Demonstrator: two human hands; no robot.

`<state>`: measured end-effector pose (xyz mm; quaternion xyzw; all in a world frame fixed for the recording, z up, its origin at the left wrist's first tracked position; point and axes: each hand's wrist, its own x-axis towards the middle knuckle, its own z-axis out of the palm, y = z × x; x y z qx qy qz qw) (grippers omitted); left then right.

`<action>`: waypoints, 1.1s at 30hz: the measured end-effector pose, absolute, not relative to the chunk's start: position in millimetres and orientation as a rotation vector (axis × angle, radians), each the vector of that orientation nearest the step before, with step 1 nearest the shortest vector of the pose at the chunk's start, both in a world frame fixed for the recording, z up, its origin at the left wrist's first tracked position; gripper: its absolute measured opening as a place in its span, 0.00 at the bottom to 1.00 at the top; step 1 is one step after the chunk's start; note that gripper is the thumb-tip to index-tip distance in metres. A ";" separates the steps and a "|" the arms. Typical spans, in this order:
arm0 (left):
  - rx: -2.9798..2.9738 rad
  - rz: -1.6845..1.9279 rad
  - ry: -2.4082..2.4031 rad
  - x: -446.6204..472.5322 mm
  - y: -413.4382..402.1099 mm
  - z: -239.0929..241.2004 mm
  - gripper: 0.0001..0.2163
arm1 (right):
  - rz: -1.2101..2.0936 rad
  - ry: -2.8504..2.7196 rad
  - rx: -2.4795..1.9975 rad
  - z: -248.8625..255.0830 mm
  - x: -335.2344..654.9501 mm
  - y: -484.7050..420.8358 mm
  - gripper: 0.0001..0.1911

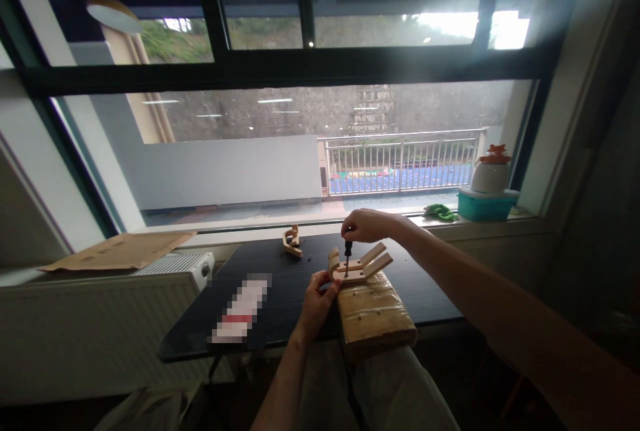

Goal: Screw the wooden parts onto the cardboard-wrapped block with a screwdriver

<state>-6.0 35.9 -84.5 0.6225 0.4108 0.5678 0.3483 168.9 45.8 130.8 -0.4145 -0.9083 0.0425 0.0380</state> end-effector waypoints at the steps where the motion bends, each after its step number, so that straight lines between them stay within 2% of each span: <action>1: 1.608 1.473 1.065 -5.9 36.2 -84.6 0.13 | 0.136 -2.791 -1.292 129.8 169.0 46.8 0.11; 7: 1.619 1.464 1.060 -5.8 34.8 -82.9 0.13 | 0.161 -2.777 -1.400 122.7 166.9 51.1 0.17; 22: 1.689 1.462 1.053 -7.0 35.4 -84.6 0.13 | 0.105 -2.785 -1.245 126.9 169.2 46.0 0.11; 28: 1.689 1.466 1.062 -6.3 36.3 -84.7 0.13 | 0.096 -2.792 -1.337 120.1 166.0 50.4 0.16; 33: 1.680 1.473 1.066 -6.8 36.7 -84.4 0.13 | 0.086 -2.780 -1.289 123.5 166.0 48.5 0.14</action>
